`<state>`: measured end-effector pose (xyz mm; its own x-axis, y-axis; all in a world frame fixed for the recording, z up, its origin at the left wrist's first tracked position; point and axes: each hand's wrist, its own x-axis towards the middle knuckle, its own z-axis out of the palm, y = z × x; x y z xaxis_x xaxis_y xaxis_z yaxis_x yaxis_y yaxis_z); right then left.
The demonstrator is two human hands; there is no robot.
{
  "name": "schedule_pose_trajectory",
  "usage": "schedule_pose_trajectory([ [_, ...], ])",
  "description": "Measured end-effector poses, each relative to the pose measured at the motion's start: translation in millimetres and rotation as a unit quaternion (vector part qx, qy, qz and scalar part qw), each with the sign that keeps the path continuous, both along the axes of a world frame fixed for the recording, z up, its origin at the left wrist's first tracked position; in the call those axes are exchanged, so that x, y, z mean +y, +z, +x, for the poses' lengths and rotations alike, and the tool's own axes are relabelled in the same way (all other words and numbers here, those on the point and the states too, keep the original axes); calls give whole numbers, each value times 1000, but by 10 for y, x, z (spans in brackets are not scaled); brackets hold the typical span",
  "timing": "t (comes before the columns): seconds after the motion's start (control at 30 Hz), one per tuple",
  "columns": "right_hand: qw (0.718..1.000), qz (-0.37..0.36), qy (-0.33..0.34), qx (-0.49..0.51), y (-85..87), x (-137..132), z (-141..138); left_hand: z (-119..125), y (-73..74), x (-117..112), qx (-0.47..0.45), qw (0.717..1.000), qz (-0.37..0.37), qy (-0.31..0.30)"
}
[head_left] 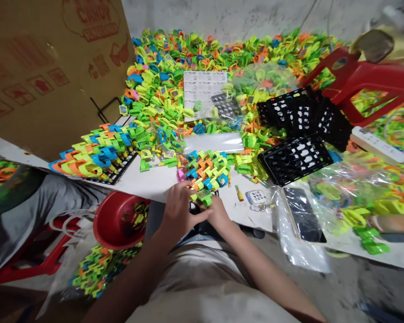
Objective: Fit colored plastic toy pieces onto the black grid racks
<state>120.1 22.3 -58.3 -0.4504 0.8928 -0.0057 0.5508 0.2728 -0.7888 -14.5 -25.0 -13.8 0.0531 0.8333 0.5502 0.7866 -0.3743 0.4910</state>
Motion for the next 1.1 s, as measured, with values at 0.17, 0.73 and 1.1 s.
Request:
schedule_pose_trajectory([
  [0.17,993,17,51,-108,146,13,-56,-28,-24,54,-23,999,8,24],
  [0.73,977,55,91,-185,225,104,-118,-196,57,201,48,992,-113,-23],
  [1.1,999,6,46,-20,53,91,26,-334,14,235,40,994,-89,44],
])
